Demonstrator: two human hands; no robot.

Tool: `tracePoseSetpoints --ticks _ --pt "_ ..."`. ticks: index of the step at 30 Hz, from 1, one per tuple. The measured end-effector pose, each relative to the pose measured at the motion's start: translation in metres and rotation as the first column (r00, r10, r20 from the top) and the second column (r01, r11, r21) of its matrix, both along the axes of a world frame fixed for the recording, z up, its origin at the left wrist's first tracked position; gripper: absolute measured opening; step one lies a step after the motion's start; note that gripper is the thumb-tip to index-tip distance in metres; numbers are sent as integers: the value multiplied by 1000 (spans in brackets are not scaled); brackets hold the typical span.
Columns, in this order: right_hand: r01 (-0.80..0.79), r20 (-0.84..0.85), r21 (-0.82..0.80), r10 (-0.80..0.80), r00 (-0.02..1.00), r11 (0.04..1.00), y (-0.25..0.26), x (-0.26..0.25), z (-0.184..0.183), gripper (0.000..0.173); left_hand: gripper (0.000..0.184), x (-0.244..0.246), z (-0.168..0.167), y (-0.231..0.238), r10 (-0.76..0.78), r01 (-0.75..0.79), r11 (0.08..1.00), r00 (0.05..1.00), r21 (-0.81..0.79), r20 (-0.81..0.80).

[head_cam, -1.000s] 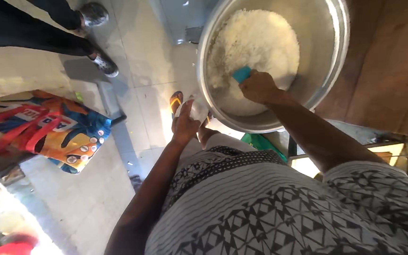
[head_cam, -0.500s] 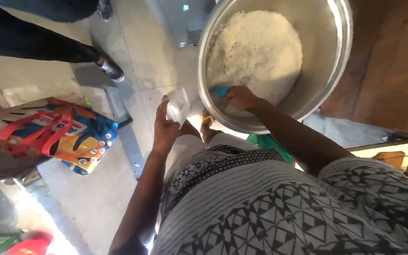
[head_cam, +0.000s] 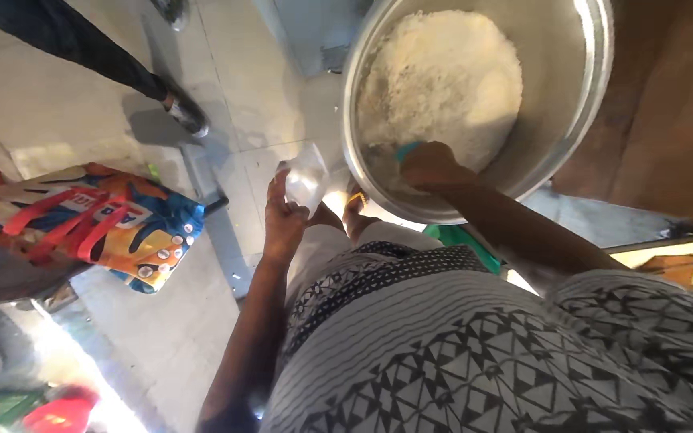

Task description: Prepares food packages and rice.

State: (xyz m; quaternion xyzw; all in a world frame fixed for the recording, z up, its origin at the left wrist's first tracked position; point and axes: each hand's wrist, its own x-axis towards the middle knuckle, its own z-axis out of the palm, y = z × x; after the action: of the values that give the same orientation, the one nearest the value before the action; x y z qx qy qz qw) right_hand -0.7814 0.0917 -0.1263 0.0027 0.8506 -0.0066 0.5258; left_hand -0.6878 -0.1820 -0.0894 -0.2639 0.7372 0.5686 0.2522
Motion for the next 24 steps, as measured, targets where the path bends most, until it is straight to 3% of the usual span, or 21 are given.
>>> tracePoseSetpoints --ticks 6,10,13,17,19,21,23,24 --pt "211 35 -120 -208 977 970 6 2 -23 49 84 3 -7 1 -37 37 999 999 -2 -1" --pt "495 60 -202 -494 868 845 12 1 -35 49 80 -3 -19 -4 10 -10 1000 999 -2 -46" --pt "554 32 -260 -566 824 791 5 -9 -54 51 79 -7 -19 -5 16 -16 1000 999 -5 -47" --pt "461 24 -293 -476 879 837 -6 -39 -70 50 80 -13 -11 -5 7 -7 1000 998 -3 -57" --pt "244 -32 -350 -272 962 904 -4 -44 -76 40 79 -16 -8 -3 15 -15 1000 998 -6 -62" --pt "-87 -167 -437 14 986 895 1 -39 -74 27 80 -18 -7 -2 36 -35 999 997 9 -70" --pt "-159 -239 -529 33 971 834 2 -29 -57 22 81 -18 -6 -2 37 -35 999 996 21 -77" --pt "-78 -205 -570 -51 977 818 1 -24 -48 23 81 -17 -4 -3 21 -20 1000 997 19 -74"
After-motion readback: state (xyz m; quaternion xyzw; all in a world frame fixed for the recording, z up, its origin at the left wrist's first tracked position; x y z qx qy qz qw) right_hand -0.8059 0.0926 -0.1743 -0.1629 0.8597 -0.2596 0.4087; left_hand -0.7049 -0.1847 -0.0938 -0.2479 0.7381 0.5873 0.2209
